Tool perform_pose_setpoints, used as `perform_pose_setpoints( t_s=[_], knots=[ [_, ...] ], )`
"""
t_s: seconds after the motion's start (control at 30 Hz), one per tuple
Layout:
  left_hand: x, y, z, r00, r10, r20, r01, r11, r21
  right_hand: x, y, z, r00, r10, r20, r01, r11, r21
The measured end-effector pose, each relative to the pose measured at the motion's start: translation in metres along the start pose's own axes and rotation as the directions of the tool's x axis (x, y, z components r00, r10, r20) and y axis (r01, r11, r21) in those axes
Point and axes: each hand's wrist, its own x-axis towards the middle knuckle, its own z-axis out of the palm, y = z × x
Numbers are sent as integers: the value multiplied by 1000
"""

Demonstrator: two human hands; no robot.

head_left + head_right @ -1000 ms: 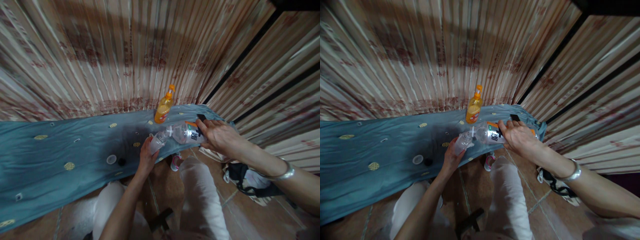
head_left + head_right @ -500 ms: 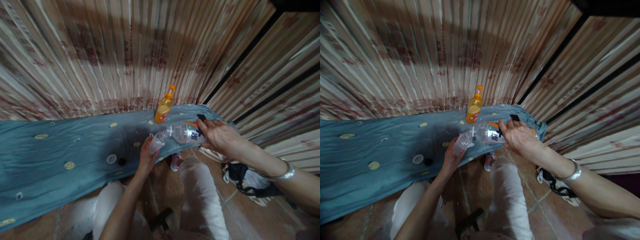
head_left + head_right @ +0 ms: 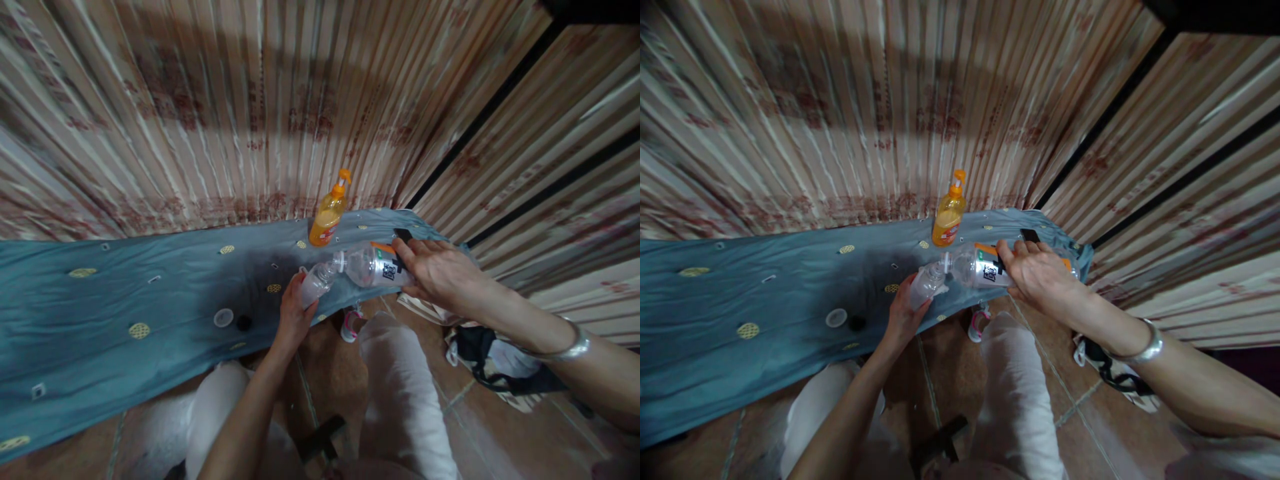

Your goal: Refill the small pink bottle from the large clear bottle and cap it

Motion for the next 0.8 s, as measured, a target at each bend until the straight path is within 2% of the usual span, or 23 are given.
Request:
perform_pose_setpoints(
  t_s=[0.23, 0.37, 0.53, 0.8],
  knots=[
    [1, 1, -1, 1000, 23, 4, -23, 1000, 6, -1, 1, -3, 1000, -5, 17, 4, 1000, 19],
    [2, 2, -2, 1000, 6, 3, -6, 1000, -2, -1, 2, -2, 1000, -7, 3, 7, 1000, 29],
    [2, 4, -3, 1000, -2, 14, 2, 1000, -12, 0, 1, -1, 999, 11, 41, -12, 1000, 21],
    [1, 2, 0, 1000, -11, 6, 11, 1000, -4, -1, 2, 1, 1000, 1, 12, -1, 1000, 17]
  ],
)
